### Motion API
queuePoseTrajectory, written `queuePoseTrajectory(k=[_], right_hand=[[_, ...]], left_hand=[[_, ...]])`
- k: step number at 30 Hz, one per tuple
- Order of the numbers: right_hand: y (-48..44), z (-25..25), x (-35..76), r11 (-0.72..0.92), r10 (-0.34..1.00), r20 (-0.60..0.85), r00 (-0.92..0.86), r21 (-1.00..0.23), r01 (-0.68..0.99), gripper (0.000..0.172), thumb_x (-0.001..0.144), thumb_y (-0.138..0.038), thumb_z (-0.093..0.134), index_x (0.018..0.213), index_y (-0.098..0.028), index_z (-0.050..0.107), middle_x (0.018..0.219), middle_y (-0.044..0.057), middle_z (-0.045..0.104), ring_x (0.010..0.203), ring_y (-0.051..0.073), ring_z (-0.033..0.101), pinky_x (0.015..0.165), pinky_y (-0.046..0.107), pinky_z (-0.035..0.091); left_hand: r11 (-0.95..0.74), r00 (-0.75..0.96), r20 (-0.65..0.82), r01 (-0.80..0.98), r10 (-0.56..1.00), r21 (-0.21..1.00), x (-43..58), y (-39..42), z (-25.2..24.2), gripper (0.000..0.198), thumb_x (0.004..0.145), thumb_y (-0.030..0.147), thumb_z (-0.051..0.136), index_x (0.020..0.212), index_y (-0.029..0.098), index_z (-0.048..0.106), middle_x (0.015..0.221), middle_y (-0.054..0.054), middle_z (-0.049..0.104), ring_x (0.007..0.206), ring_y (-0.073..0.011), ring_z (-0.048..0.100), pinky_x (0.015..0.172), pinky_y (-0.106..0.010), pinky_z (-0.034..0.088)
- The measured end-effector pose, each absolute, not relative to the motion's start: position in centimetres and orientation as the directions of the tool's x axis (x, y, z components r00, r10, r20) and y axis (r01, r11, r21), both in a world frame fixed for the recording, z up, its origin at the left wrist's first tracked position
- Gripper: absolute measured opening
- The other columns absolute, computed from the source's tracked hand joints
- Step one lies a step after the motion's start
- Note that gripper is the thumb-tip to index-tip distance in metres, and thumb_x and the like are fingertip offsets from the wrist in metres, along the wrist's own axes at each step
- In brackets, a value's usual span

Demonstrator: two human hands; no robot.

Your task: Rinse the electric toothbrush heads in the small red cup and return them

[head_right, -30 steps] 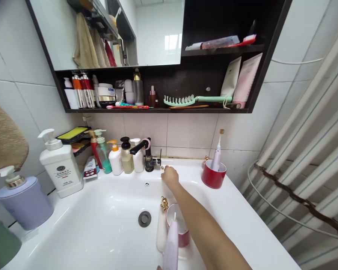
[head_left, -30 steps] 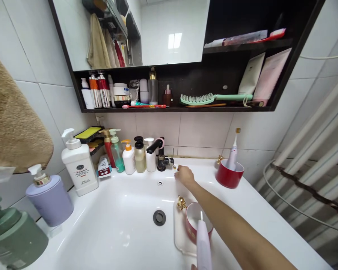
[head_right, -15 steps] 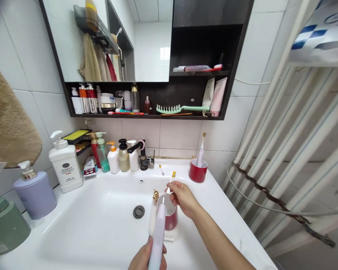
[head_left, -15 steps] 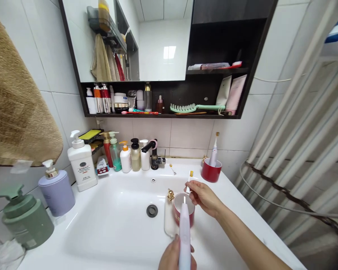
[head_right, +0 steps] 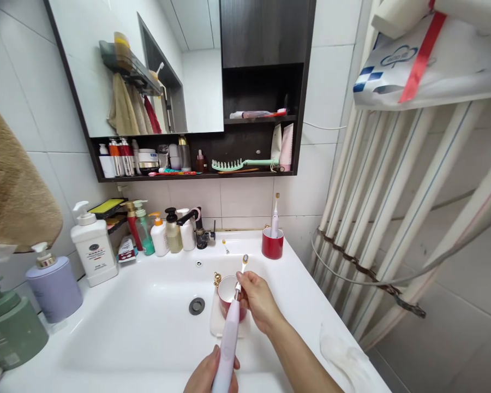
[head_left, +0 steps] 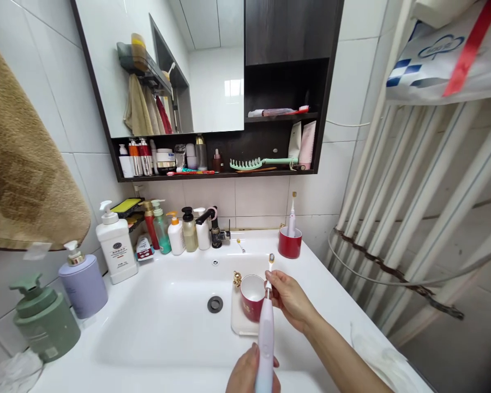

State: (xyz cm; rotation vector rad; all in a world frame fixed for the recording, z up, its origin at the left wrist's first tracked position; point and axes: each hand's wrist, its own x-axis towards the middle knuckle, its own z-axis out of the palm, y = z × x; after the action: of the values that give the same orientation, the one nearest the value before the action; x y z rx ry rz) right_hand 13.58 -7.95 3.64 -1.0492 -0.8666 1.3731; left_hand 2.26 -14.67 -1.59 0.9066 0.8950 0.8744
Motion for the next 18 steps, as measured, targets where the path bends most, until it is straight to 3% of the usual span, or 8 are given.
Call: queuePoseTrajectory(k=[12, 18], right_hand=[[-8.6, 3.94, 13.34, 0.023, 0.997, 0.016, 0.073, -0.996, -0.09, 0.025, 0.058, -0.036, 0.05, 0.049, -0.017, 0.036, 0.042, -0.007, 0.036, 0.039, 0.005, 0.034, 0.039, 0.018, 0.029], [-8.62, 3.77, 13.09, 0.032, 0.998, 0.029, 0.054, -0.998, -0.055, 0.025, 0.061, -0.038, 0.045, 0.051, -0.016, 0.037, 0.044, -0.006, 0.037, 0.041, 0.005, 0.035, 0.042, 0.02, 0.03]], left_hand=[[0.366, 0.364, -0.26, -0.261, 0.894, 0.893, 2.29, -14.81, -1.82, 0.059, 0.049, 0.067, 0.029, 0.063, 0.012, 0.046, 0.034, 0.003, 0.042, 0.031, -0.0063, 0.035, 0.037, -0.02, 0.022], [0.367, 0.36, -0.257, -0.279, 0.897, 0.887, 2.27, -14.77, -2.05, 0.059, 0.05, 0.067, 0.029, 0.064, 0.012, 0.046, 0.033, 0.003, 0.042, 0.031, -0.007, 0.037, 0.036, -0.021, 0.023]])
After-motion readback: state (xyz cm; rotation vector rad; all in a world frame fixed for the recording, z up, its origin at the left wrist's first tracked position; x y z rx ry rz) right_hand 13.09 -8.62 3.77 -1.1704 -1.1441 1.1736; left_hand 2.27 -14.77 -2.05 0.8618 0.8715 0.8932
